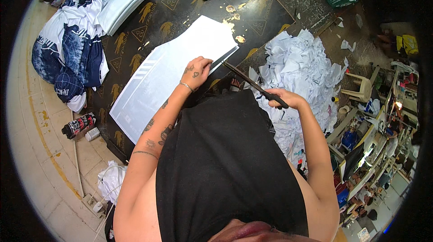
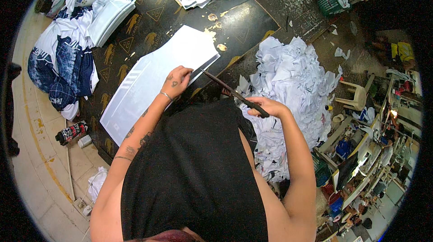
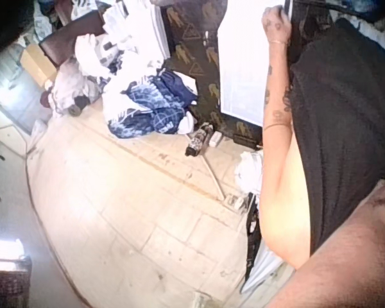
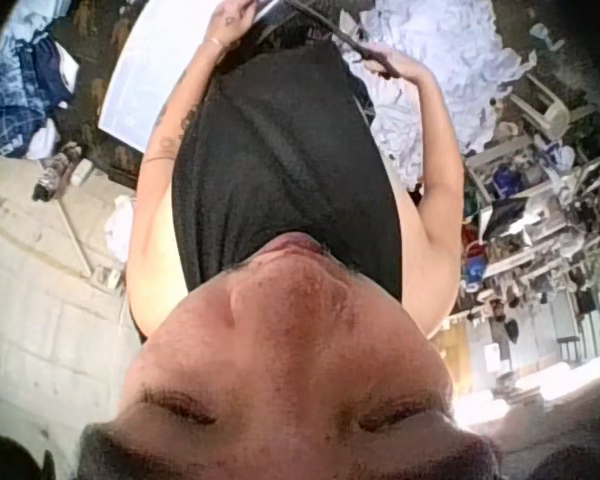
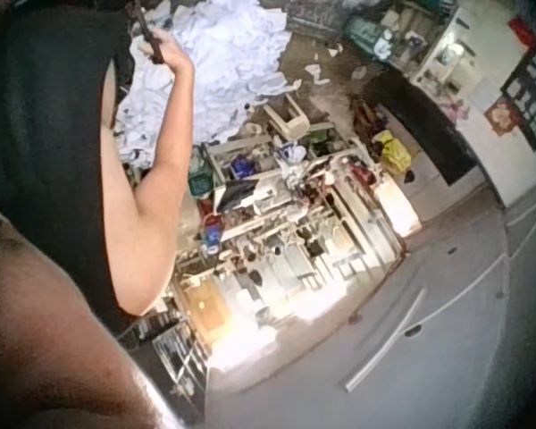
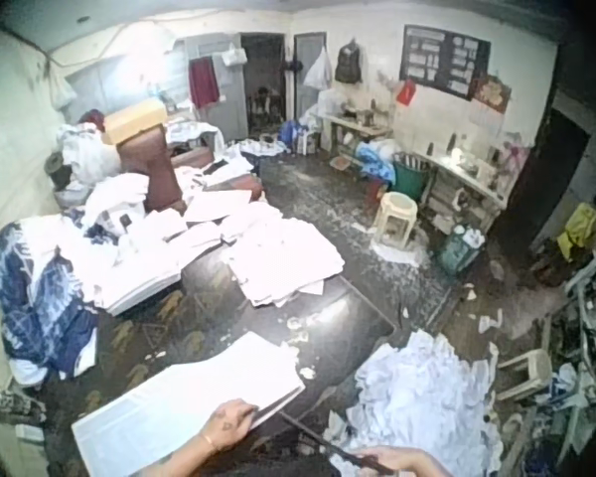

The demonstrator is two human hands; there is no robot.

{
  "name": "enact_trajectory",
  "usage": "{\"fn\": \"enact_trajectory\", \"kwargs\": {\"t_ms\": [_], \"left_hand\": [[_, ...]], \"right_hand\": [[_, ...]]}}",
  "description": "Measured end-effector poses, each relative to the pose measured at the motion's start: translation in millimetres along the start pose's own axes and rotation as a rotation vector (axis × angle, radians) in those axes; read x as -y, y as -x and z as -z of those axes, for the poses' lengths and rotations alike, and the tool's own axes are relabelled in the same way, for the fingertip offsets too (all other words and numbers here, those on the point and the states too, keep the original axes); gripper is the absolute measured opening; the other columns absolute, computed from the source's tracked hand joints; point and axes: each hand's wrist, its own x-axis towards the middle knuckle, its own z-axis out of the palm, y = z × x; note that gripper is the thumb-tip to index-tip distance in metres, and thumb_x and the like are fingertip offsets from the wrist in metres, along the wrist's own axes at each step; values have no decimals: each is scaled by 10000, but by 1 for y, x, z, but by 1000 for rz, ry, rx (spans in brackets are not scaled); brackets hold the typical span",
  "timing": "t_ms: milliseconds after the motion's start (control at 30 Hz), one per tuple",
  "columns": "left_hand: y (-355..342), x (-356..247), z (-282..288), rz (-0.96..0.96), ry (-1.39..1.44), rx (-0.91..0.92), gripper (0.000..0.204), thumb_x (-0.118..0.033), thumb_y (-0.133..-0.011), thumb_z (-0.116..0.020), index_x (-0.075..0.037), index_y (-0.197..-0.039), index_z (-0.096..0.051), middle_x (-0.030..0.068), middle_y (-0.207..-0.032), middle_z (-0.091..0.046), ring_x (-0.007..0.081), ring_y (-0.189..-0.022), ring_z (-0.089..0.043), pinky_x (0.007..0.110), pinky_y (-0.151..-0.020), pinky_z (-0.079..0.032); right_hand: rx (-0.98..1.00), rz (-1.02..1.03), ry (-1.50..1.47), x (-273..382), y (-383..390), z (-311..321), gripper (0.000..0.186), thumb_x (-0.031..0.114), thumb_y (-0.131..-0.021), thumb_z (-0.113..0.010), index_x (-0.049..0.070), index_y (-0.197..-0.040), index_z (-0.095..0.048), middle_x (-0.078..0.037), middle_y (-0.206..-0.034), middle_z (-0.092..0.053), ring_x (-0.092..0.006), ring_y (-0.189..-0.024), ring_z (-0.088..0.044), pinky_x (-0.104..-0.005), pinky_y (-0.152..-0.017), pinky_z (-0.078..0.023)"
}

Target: The person lays white fabric on a table, uses shears to cut it into rectangular pieces, folds each piece, and stacks them. The person repeats this process with multiple fabric pieces, including a blue and white patterned piece, cutting and folding them in the same manner.

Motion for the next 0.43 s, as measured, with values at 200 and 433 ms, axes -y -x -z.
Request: {"fn": "enact_trajectory", "kwargs": {"t_ms": [200, 433], "left_hand": [[3, 15, 7, -94, -44, 76, 260, -72, -919, -655, -71, -1166, -737, 132, -1111, -677, 332, -1100, -618, 440, -989, -481], [23, 59, 33, -226, -253, 72, 534, -283, -862, -737, -158, -1375, -650, 149, -1401, -575, 343, -1320, -504, 474, -1126, -369]], "right_hand": [[-136, 29, 227, 21, -48, 4, 939, 503, -791, -913, -5, -1493, -551, -91, -1128, -715, -151, -950, -644, -305, -840, -523], [-202, -21, 227, 47, -73, -13, 1019, 456, -748, -949, -30, -1522, -498, -183, -1243, -713, -248, -1088, -682, -345, -978, -520]]}}
